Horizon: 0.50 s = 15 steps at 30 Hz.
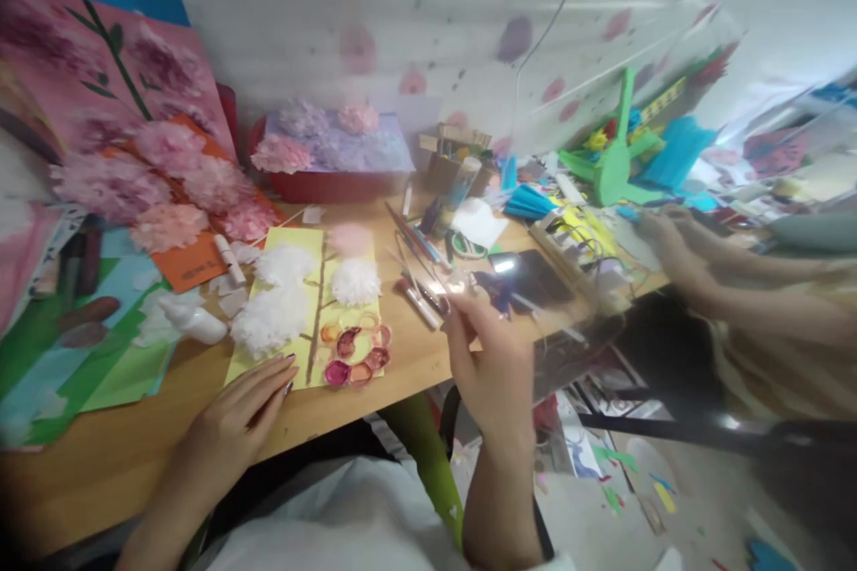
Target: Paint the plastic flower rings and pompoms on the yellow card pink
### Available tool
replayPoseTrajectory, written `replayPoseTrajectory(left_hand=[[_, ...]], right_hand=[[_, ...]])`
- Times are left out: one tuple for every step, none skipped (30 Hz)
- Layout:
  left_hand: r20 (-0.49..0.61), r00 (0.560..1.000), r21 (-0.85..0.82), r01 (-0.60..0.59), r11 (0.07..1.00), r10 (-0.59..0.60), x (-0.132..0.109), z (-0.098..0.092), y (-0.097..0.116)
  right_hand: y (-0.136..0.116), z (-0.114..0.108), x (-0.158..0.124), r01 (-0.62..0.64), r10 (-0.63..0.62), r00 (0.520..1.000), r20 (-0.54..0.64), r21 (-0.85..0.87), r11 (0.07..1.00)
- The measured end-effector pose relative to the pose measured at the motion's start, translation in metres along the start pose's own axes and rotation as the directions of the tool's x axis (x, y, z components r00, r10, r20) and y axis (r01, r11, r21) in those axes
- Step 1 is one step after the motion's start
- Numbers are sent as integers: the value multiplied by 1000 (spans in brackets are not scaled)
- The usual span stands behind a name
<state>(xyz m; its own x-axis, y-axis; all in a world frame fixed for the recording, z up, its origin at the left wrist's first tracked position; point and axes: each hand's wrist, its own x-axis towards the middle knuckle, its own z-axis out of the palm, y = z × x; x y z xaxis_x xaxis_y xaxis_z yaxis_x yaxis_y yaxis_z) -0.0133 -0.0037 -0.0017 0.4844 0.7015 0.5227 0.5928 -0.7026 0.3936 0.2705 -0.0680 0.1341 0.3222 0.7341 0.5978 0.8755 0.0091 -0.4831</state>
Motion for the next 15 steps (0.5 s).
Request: replayPoseTrajectory(left_hand=[[0, 1000, -6, -15, 1000, 15, 1, 3, -1], [5, 1000, -11, -25, 1000, 25, 0, 6, -3], [12, 999, -14, -30, 999, 31, 0, 10, -5], [20, 999, -14, -31, 999, 31, -1, 13, -6], [24, 999, -13, -27, 1000, 27, -3, 15, -7], [25, 1000, -13, -19, 1000, 19, -4, 16, -8], [20, 1000, -13, -12, 1000, 13, -4, 17, -7], [23, 1000, -11, 5, 1000, -4, -5, 17, -5], [27, 999, -10, 19, 1000, -19, -4, 15, -2], [27, 999, -8, 38, 999, -38, -3, 13, 2], [34, 997, -18, 63, 998, -62, -1, 9, 6], [39, 996, -43, 85, 995, -83, 2, 4, 10], [58, 992, -71, 117, 991, -113, 5, -2, 14], [60, 989, -115, 144, 983, -137, 9, -10, 16], [50, 980, -163, 198, 967, -192, 12, -20, 17]], right_hand=[[10, 8, -1, -61, 61, 998, -7, 2, 998], [19, 15, -4, -138, 138, 990, 0, 13, 990], [27, 20, -8, -204, 203, 979, 15, 32, 978], [33, 24, -12, -243, 241, 969, 48, 43, 969], [39, 27, -15, -268, 264, 961, 77, 47, 962], [43, 30, -16, -281, 276, 956, 98, 46, 959], [47, 33, -16, -285, 280, 953, 113, 39, 958], [50, 36, -14, -282, 276, 953, 124, 29, 959], [53, 41, -11, -272, 268, 954, 137, 16, 962], [56, 46, -7, -259, 255, 954, 157, 3, 966], [59, 52, -3, -236, 233, 955, 184, -8, 972], [63, 59, 1, -219, 218, 952, 216, -20, 976], [66, 67, 4, -218, 218, 948, 232, -29, 976], [70, 74, 6, -225, 229, 941, 251, -42, 973], [75, 82, 7, -230, 239, 932, 272, -66, 971]])
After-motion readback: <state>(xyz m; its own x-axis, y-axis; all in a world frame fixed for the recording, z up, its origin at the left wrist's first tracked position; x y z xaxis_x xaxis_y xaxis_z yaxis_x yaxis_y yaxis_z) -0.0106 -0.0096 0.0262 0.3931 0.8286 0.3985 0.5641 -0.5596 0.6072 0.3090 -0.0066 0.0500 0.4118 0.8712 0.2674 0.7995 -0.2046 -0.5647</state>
